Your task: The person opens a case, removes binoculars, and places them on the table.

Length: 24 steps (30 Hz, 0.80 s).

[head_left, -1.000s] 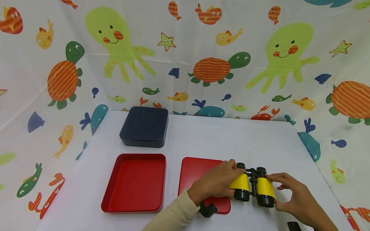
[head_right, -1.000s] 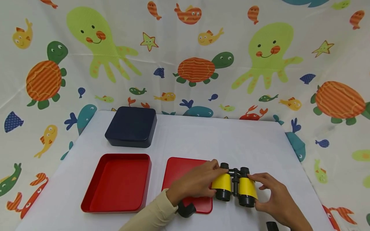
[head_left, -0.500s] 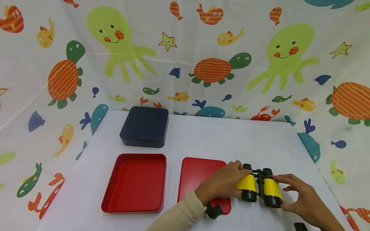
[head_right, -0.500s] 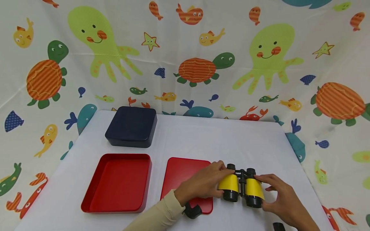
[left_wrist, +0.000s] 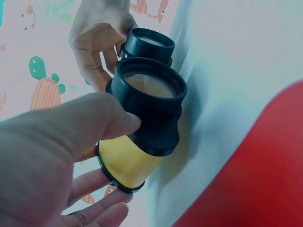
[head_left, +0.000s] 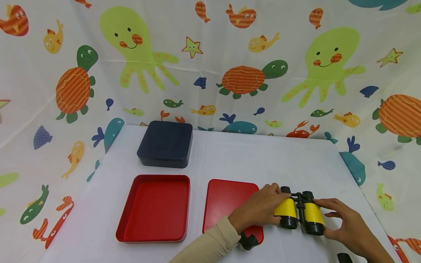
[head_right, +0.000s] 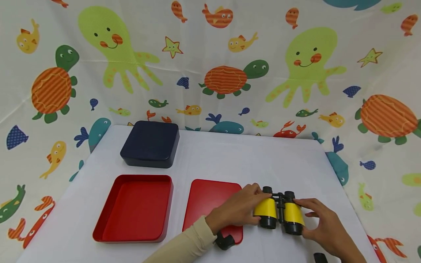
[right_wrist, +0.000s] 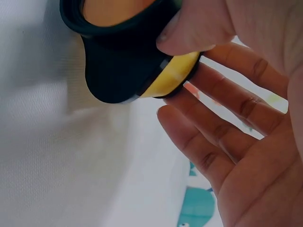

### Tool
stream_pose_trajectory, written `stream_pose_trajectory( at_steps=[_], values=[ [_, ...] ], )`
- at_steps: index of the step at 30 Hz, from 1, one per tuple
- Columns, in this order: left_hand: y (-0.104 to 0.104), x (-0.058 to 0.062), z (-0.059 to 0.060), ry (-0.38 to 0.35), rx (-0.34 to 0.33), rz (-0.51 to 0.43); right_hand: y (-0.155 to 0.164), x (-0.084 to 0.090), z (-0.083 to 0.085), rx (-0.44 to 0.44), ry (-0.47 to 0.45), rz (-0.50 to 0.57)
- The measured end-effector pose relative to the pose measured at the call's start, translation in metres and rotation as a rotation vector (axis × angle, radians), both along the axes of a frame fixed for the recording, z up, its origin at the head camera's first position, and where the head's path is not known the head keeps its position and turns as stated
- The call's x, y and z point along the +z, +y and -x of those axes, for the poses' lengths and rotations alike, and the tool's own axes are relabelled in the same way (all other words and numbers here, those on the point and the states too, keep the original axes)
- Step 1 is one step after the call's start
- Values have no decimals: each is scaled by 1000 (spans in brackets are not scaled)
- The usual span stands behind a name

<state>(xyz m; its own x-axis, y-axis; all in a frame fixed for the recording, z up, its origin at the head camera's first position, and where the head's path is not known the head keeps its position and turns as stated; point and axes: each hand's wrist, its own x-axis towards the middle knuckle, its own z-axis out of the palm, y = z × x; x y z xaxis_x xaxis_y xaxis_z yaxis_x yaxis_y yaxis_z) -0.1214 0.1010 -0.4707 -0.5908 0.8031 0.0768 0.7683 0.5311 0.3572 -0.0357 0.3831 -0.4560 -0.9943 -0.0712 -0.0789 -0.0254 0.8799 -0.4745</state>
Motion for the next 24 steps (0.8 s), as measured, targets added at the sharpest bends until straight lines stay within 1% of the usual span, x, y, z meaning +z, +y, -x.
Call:
stream_pose_trajectory(
  at_steps=[6,13,15,19,24],
  values=[
    [8,-7,1,21,16,-7,4,-2,2,-20,-18,-4],
    [13,-11,1,34,21,-32,8,-5,4,-25,8,-15],
    [14,-11,1,31,22,-36,8,-6,5,-26,5,-16],
    [15,-11,1,29,18,-33,10,-6,6,-40,-28,-9],
    [17,-11,2,-3,17,-27,11,-5,6,-40,-49,2]
  ],
)
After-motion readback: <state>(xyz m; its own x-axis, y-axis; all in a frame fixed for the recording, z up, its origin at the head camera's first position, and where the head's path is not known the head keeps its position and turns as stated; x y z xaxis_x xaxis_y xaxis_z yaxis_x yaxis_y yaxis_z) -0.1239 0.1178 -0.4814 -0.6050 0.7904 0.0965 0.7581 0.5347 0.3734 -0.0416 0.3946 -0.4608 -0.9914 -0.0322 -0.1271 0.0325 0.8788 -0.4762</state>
